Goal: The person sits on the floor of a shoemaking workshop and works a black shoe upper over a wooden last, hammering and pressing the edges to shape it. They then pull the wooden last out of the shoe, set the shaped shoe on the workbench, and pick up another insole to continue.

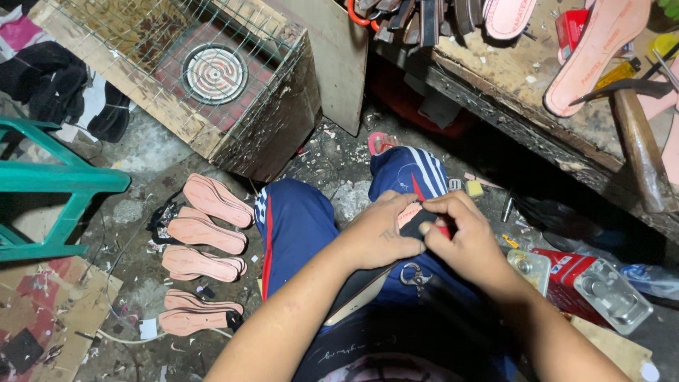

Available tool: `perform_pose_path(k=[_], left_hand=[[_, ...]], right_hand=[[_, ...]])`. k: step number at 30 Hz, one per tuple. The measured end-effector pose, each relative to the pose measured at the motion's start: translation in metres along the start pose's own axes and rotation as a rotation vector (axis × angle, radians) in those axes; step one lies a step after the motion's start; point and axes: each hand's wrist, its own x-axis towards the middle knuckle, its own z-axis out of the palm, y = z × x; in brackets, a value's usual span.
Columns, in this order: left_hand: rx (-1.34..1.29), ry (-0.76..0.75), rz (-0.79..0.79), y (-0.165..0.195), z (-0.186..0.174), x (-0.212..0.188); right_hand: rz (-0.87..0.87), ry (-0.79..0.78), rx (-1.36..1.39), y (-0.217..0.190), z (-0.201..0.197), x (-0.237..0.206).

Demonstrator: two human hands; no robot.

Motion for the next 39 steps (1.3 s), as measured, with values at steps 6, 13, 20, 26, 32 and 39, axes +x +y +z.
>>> perform_pose_path(k=[6, 13, 20, 26, 32, 39], left_hand=[[-0.158, 0.028, 0.130, 0.018, -0.031, -0.015], [-0.319, 0.158, 0.059, 0.051, -0.069, -0.061], [-0.099, 0.255, 0.114, 0.064, -0.071, -0.091], [0.017, 0.267, 0.002, 0.081, -0.080, -0.115], [0.113, 0.369, 0.019, 0.091, -0.073, -0.123], [0.228, 0.387, 0.005, 0.092, -0.067, -0.134]], right_hand=[[0.151, 0.026, 0.218, -0.027, -0.014, 0.001], [-0.129, -0.038, 0.060, -0.093, -0.013, 0.003], [-0.259, -0.257, 0.113, -0.110, 0.012, -0.002], [0.322, -0.161, 0.763, -0.109, 0.021, -0.003], [0.419, -0.164, 0.850, -0.118, 0.045, 0.000], [0.437, -0.275, 0.895, -0.121, 0.047, 0.003]])
